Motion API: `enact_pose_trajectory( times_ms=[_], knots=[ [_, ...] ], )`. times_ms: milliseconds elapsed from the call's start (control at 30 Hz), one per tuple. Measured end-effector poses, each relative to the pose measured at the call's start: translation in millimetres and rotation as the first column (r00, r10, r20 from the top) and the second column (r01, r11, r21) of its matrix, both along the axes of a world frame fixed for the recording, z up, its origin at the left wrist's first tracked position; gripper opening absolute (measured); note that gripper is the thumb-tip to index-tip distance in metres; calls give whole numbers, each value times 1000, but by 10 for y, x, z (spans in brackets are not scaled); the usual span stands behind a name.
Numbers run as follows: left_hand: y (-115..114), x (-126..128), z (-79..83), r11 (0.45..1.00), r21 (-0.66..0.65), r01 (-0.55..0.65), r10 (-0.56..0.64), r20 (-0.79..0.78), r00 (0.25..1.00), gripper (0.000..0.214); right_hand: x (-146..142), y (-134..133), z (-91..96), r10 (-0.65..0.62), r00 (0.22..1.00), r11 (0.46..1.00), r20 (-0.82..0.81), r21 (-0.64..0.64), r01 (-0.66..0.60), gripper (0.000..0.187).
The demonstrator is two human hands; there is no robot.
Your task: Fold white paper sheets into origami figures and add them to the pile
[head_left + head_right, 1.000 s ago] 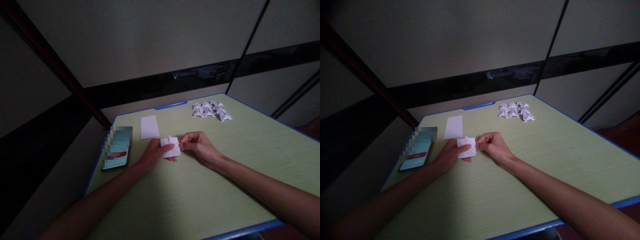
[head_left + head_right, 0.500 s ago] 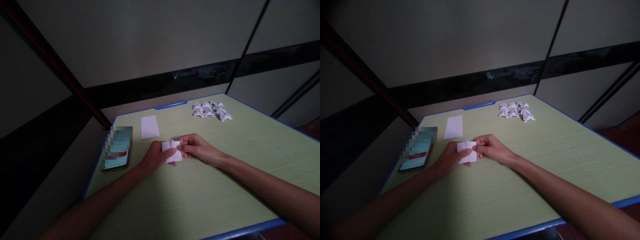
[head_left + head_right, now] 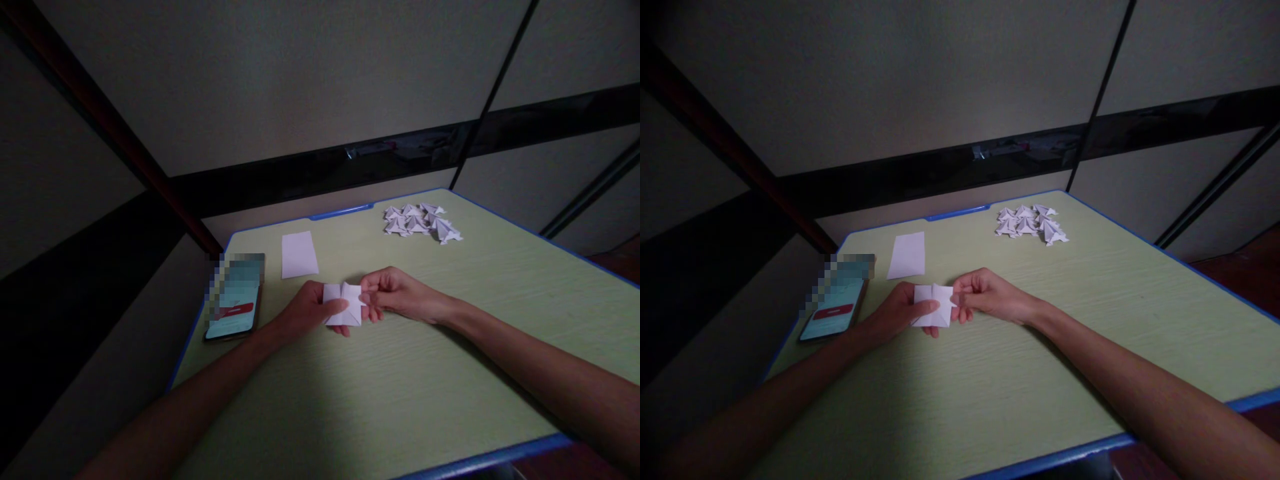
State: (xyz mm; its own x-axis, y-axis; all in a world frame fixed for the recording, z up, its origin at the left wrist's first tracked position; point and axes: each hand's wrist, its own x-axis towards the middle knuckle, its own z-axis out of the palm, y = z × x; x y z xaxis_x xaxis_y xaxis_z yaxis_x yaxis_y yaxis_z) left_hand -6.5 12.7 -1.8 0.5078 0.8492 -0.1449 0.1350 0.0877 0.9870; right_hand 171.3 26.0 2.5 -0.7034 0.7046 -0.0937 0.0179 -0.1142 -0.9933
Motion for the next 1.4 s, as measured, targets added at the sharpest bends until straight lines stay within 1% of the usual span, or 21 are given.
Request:
enact_pose_trajectory(
  times_ms=[100,200,267,367,533,600,700,800,867,933,1000,1133,1267,1300,1400],
  knots=[
    [1,7,9,1000,-1,5,-5,-5,1000,19,-33,-6,-12,-39,999,999,21,38,38,14],
    [-3,16,11,999,21,35,-34,-31,999,20,-81,-32,-24,-95,994,991,60,99,89,18],
    [-1,15,6,998,24,54,-53,-29,998,20,-97,-47,-26,-107,992,988,71,123,98,19],
    [17,-6,-5,998,20,62,-62,5,998,22,-84,-44,-19,-95,994,989,50,120,89,19],
    [52,-40,-30,995,22,99,-100,36,994,27,-26,-4,-3,-38,999,994,6,99,37,20],
    [51,-33,-41,998,28,60,-61,60,996,27,-29,-3,-8,-79,997,989,-26,122,81,20],
    [29,-1,-50,999,33,-31,29,71,997,26,-66,-24,-26,-157,986,970,-60,179,166,24],
    [-3,39,-47,997,43,-62,61,21,998,21,-99,-49,-42,-185,982,958,-35,217,189,28],
    [-22,63,-42,993,72,-95,97,-29,995,15,-102,-56,-47,-202,979,957,-2,210,198,31],
    [-36,80,-33,983,99,-157,160,-24,987,14,-93,-57,-52,-210,978,960,2,191,206,33],
    [-50,86,-18,977,106,-187,188,-1,982,18,-84,-55,-58,-206,978,963,-36,173,209,33],
    [-73,78,15,985,95,-145,139,63,988,24,-87,-57,-58,-165,978,975,-125,125,181,33],
    [-72,62,2,987,64,-149,140,129,982,22,-98,-53,-49,-199,966,974,-164,72,213,31],
    [-69,59,-5,988,50,-146,138,139,981,21,-97,-49,-50,-191,965,978,-178,51,203,30],
    [-71,49,-18,995,10,-104,101,147,984,21,-85,-41,-63,-108,970,994,-218,-7,109,28]
  ],
)
